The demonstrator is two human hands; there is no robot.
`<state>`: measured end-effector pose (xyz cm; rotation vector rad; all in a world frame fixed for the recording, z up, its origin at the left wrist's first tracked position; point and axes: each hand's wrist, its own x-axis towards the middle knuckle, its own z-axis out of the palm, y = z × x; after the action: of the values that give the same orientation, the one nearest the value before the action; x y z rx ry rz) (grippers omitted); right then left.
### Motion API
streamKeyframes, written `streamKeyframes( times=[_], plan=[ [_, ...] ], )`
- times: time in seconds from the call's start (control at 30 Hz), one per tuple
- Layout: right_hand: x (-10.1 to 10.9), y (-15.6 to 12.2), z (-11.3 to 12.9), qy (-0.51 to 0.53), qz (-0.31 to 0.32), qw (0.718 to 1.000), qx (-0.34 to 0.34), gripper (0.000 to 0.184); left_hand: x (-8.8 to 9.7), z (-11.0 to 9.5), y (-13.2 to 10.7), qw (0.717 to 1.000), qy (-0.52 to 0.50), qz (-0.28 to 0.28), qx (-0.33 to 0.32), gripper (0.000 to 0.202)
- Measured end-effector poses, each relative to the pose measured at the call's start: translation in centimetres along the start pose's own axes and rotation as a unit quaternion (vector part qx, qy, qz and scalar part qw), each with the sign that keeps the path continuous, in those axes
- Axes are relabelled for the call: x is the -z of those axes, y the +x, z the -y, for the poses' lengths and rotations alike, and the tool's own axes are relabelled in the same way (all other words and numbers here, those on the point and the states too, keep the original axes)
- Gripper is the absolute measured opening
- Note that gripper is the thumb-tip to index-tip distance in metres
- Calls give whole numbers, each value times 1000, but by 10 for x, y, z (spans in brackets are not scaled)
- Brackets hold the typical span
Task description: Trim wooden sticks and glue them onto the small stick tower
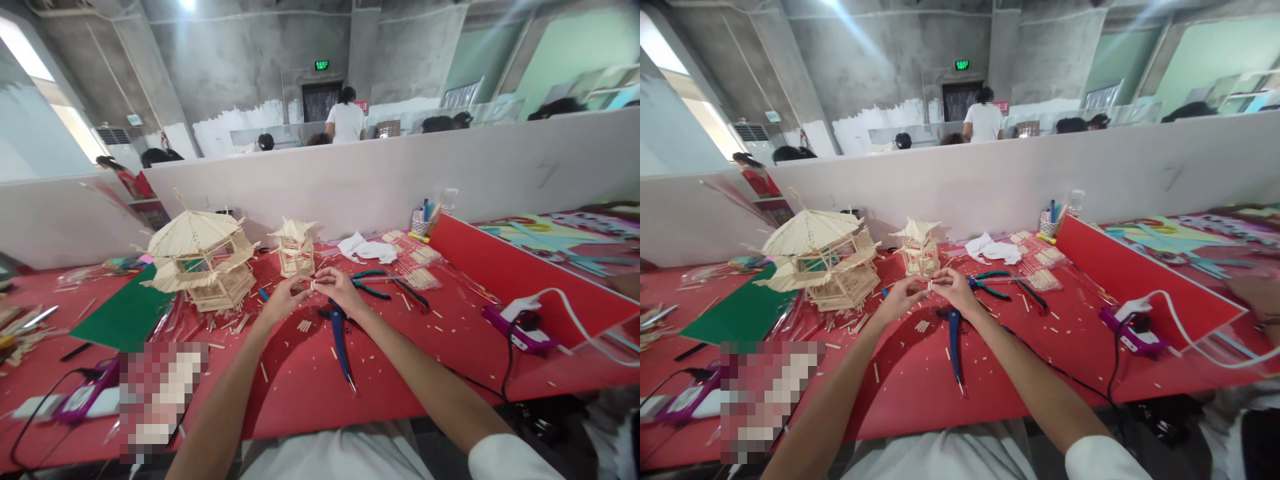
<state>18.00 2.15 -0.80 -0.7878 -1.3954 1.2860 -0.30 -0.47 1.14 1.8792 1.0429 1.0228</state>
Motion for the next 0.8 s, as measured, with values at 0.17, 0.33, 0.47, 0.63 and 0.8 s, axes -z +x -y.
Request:
streamKeyframes(
  times=[0.17,0.33,0.47,0.63,0.8],
  plan=[
    [3,1,-2,-2,21,1000,-3,35,-4,6,3,1000,-17,-22,15,48],
    [4,0,-2,-2,27,1000,0,35,-5,4,3,999,-15,-36,33,51],
    [3,-1,1,3,25,1000,0,34,-5,4,3,999,-19,-41,30,52],
    [2,-2,3,-10,21,1000,-7,35,-6,6,4,999,-18,-33,22,50],
    [3,-1,3,-17,16,1000,-13,37,-6,7,5,996,43,-70,-20,35]
  ],
)
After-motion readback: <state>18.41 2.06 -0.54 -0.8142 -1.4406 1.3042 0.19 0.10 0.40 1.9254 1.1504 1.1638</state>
